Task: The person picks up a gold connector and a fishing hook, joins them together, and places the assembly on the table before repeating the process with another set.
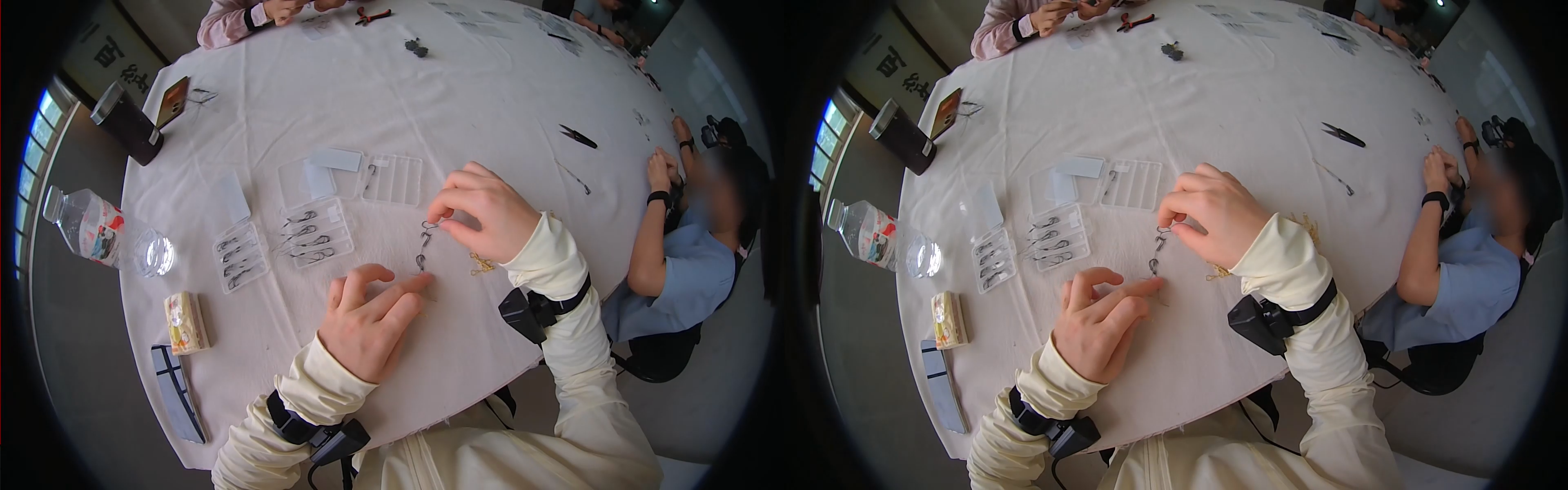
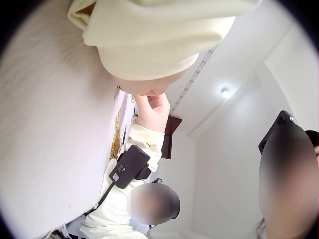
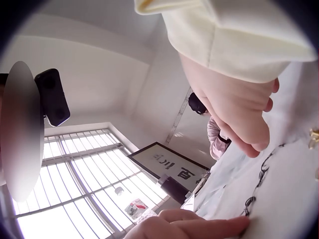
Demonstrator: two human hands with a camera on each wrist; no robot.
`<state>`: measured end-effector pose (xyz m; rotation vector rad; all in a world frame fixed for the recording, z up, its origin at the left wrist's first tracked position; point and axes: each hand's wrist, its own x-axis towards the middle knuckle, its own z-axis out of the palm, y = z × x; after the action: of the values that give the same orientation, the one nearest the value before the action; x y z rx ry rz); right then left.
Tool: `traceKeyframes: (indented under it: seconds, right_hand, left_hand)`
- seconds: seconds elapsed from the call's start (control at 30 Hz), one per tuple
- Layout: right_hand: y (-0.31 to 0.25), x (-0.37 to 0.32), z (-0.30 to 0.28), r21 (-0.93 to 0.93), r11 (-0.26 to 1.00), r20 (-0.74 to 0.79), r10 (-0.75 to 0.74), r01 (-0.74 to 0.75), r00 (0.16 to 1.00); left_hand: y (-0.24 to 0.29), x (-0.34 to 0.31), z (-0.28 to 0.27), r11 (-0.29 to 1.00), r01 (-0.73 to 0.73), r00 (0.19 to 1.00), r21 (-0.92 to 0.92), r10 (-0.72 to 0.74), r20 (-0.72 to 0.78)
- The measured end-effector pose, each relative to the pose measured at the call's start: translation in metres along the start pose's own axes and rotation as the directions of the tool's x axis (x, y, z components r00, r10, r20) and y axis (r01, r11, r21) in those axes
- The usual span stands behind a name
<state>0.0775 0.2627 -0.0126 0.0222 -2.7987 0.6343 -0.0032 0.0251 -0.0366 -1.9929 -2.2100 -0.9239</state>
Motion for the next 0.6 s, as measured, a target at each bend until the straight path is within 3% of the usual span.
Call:
traceKeyframes:
  seconds: [0.37, 0.6]
  right_hand:
    - [0.008, 0.001, 0.005, 0.046, 0.999, 0.039, -0.001, 0.000, 0.999]
    - [0.002, 0.005, 0.013, 0.072, 0.994, 0.002, -0.084, 0.084, 0.996]
  left_hand:
    - [0.003, 0.003, -0.003, 0.998, 0.002, 1.000, -0.070, -0.004, -0.028]
    - [0.003, 0.002, -0.003, 0.996, 0.007, 0.999, -0.084, -0.009, -0.033]
